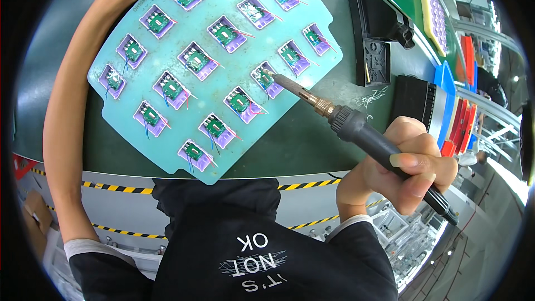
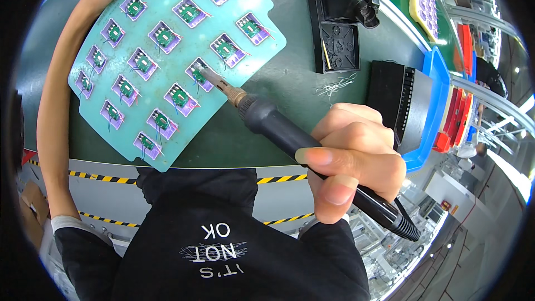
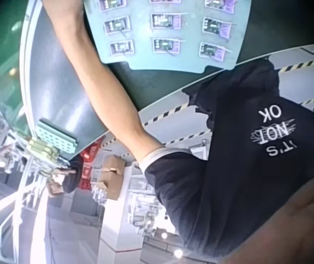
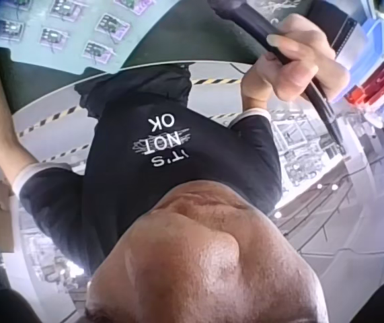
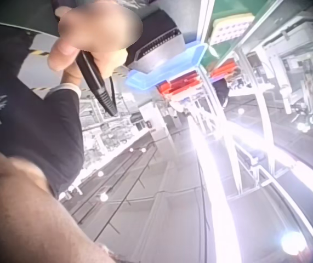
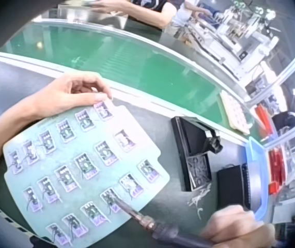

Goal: Soldering electronic components onto a printed circuit board using a soldering iron at an assembly station.

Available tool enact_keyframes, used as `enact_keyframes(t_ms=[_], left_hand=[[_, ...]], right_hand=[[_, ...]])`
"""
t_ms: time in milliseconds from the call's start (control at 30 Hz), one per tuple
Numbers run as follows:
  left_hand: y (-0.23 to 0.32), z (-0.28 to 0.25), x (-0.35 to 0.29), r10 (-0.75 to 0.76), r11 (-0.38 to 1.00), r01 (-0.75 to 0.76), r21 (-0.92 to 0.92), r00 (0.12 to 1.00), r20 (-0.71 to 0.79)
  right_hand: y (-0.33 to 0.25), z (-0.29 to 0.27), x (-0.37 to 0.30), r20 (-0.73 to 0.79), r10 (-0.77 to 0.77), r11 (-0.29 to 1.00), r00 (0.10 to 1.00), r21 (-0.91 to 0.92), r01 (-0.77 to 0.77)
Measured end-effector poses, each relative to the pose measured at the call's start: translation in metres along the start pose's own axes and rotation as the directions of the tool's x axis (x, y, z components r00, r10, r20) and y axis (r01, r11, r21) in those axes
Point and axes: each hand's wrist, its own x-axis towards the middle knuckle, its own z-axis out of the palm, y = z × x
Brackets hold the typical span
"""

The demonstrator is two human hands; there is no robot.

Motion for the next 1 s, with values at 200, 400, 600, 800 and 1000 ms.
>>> enact_keyframes(t_ms=[200,400,600,800,1000], left_hand=[[0.011,-0.009,-0.011,-0.008,1.0,0.008,0.022,1.0,-0.011],[0.008,-0.007,-0.008,-0.01,0.999,0.01,0.053,1.0,-0.009],[0.007,-0.006,-0.007,0.009,1.0,-0.009,0.029,1.0,0.0],[0.007,-0.009,-0.008,-0.005,0.999,0.006,0.052,1.0,-0.013],[0.0,-0.002,-0.001,0.004,0.999,-0.004,0.044,1.0,0.005]], right_hand=[[0.001,0.009,0.001,-0.01,0.003,0.999,1.0,0.038,-0.003],[0.001,0.007,-0.001,0.005,0.006,1.0,1.0,0.026,-0.007],[0.001,0.005,-0.001,0.004,0.006,1.0,1.0,0.028,-0.007],[0.001,0.004,0.0,0.029,0.001,0.999,1.0,0.032,-0.002],[-0.007,-0.008,-0.003,-0.126,-0.003,0.993,0.992,-0.115,-0.012]])
